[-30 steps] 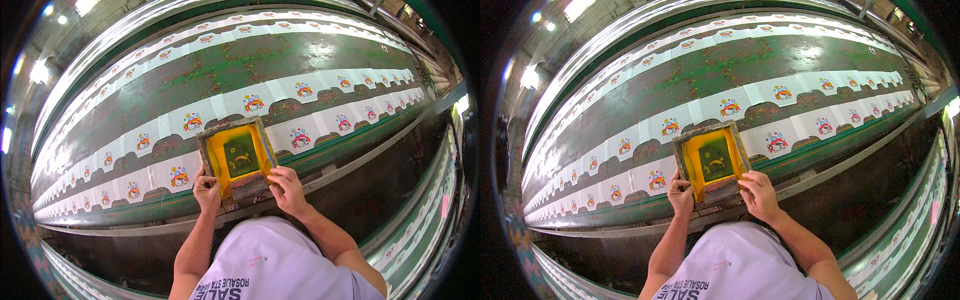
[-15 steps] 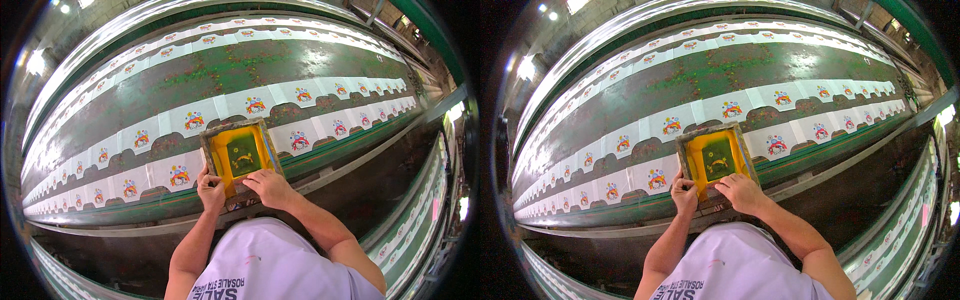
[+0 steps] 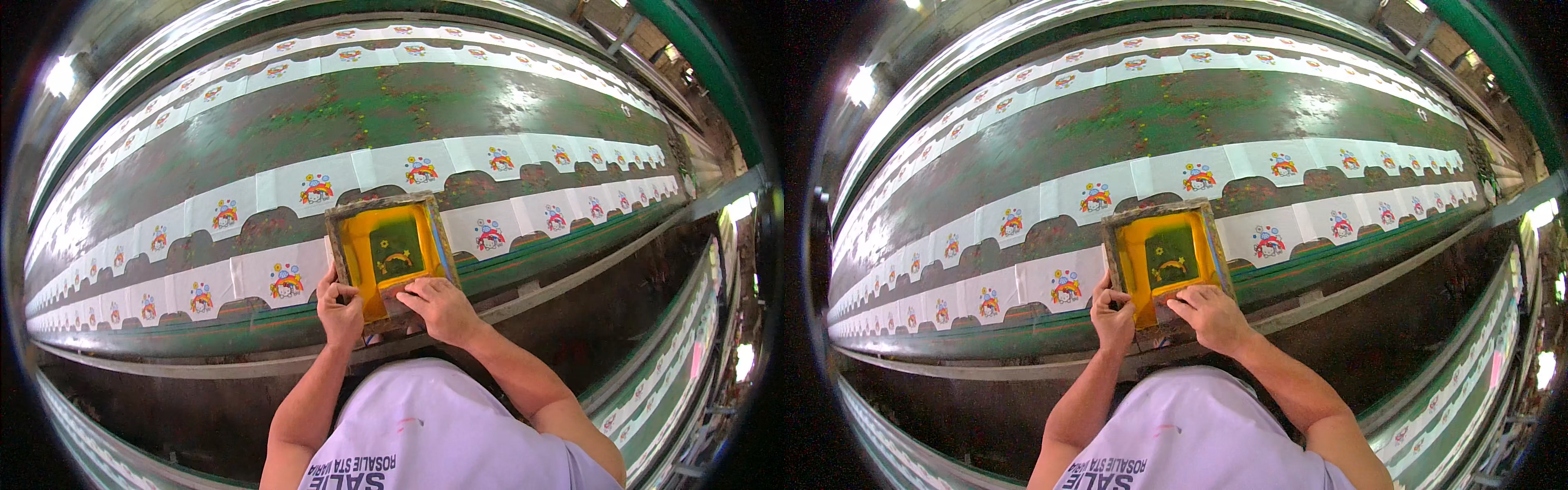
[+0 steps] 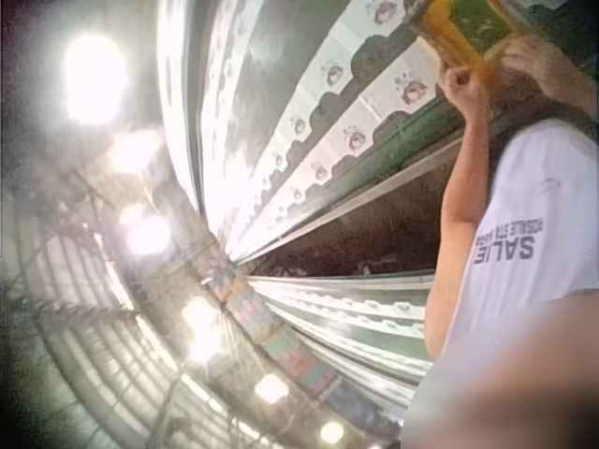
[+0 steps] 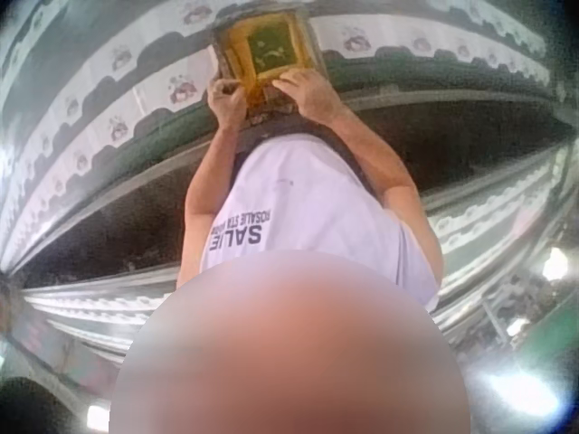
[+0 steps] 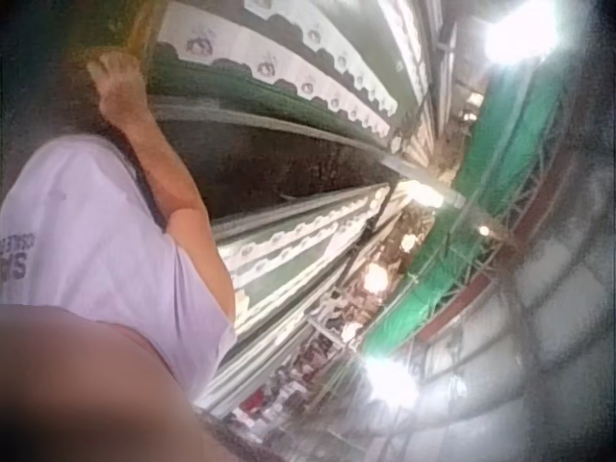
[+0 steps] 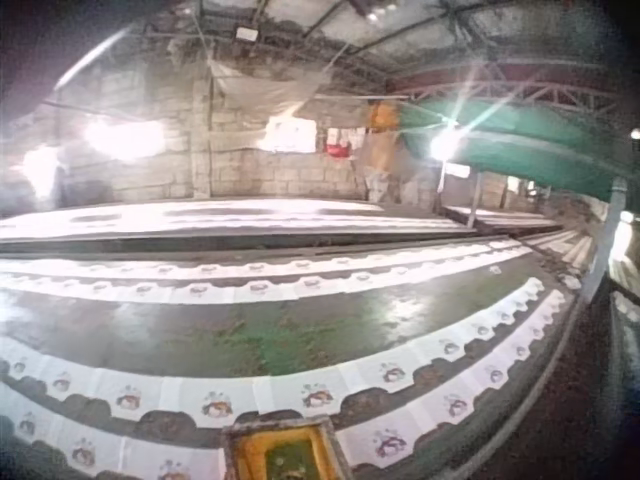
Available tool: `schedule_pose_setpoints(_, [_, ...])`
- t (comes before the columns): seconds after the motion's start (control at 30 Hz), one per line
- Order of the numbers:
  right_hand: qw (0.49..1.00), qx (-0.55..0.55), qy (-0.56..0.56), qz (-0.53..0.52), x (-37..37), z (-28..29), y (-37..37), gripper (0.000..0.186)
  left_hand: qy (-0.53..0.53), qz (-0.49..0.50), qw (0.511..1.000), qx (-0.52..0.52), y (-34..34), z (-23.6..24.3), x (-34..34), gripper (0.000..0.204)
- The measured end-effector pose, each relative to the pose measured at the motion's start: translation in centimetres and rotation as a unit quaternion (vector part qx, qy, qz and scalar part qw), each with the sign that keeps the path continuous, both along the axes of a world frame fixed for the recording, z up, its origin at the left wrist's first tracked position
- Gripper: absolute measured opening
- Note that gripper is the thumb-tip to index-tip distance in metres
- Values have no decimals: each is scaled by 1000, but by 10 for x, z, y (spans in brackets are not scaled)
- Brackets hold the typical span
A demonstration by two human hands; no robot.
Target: The person repeatedly dips a small yellow squeegee into green ink and presses it onto a wooden block with a fish stencil. They then press the block onto a series of white fabric pieces laid out on a green table, transferring the fish design onto each piece.
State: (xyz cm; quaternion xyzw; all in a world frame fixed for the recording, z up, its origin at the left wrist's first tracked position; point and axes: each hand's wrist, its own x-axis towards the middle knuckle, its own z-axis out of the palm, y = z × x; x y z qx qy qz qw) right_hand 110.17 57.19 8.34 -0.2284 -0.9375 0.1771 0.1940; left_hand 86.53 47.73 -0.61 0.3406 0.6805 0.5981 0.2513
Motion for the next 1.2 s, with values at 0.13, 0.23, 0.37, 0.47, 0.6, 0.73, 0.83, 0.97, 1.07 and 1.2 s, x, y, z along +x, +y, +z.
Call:
schedule_pose_setpoints(0.13, [1000, 24, 11, 3, -13, -11, 32, 41, -12, -3, 1000, -10, -1, 1, -2, 14])
schedule_pose_setpoints(0.23, [999, 25, 25, 3, -26, -17, 57, 43, -13, -1, 1000, -25, -3, 3, -2, 14])
schedule_pose_setpoints(0.37, [999, 18, 24, 14, -44, -13, 96, 42, -16, 6, 1000, -23, -2, 5, -2, 15])
schedule_pose_setpoints(0.47, [1000, 3, -9, 24, -56, -10, 124, 44, -37, 15, 999, -30, -2, 8, -2, 16])
schedule_pose_setpoints(0.6, [998, 21, 43, 46, -69, -15, 150, 44, -22, 25, 998, -47, -2, 10, 0, 18])
schedule_pose_setpoints(0.73, [997, 8, 35, 64, -61, -23, 149, 40, -4, 32, 997, -69, -3, 11, 0, 19])
schedule_pose_setpoints(0.83, [996, 22, 49, 78, -52, -26, 131, 38, 4, 26, 998, -58, -2, 9, -1, 19])
schedule_pose_setpoints(0.97, [994, 20, 60, 87, -32, -23, 96, 35, 11, 25, 998, -58, -3, 7, -1, 18])
schedule_pose_setpoints(1.07, [995, 16, 51, 88, -20, -19, 65, 35, 16, 16, 999, -47, -2, 6, -2, 17])
schedule_pose_setpoints(1.2, [996, -12, 30, 83, -6, -12, 32, 37, 26, 4, 1000, -16, -1, 7, 0, 14])
